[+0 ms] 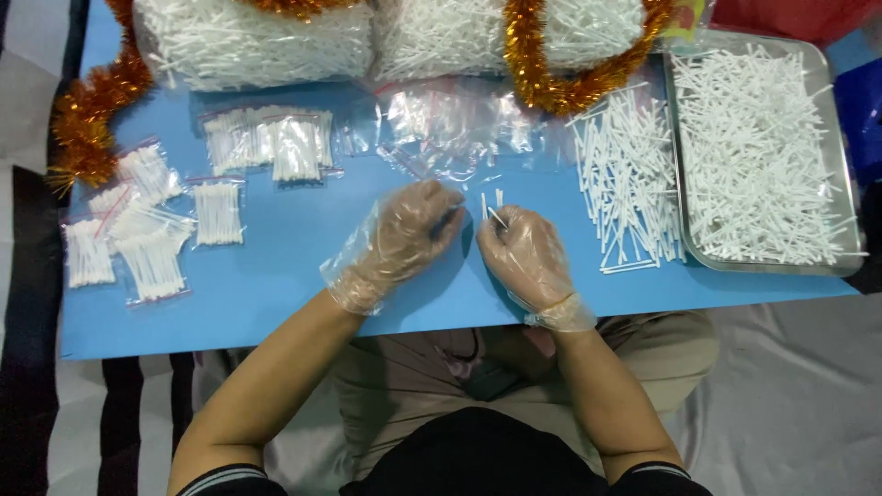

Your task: The person, wearing gloves, gathers cotton swabs from a tray and table and places them into small plastic bags.

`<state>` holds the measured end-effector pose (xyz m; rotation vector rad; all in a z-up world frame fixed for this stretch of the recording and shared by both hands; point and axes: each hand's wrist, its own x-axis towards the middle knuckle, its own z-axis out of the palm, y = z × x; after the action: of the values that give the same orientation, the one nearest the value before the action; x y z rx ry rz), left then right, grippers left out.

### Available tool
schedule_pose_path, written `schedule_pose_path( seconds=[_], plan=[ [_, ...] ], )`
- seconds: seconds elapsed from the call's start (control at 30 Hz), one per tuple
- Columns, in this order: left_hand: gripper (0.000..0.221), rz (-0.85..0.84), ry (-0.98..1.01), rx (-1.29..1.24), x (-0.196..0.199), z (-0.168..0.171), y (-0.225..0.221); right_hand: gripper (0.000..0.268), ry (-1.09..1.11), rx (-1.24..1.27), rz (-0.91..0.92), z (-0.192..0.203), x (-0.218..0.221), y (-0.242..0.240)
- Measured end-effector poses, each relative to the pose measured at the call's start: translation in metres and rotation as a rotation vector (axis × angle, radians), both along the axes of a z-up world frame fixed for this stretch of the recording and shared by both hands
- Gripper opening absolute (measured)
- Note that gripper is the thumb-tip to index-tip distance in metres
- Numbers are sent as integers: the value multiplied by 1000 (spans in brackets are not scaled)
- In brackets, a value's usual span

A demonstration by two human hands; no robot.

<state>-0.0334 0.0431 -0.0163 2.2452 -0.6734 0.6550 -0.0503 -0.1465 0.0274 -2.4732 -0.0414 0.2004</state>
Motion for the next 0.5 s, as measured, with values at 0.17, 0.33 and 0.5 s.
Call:
schedule_pose_path(
  seconds=[0.17,0.33,0.5],
  plan=[
    [15,-33,-9,51,-11,6,0,30,-89,-102,32,7,-7,8],
    [24,-44,-20,5,-11,5,0,26,-146,-122,-20,6,-5,-13],
    [27,-40,-42,-2,-13,11,-3,23,-228,-103,11,-14,-3,-10]
  ],
)
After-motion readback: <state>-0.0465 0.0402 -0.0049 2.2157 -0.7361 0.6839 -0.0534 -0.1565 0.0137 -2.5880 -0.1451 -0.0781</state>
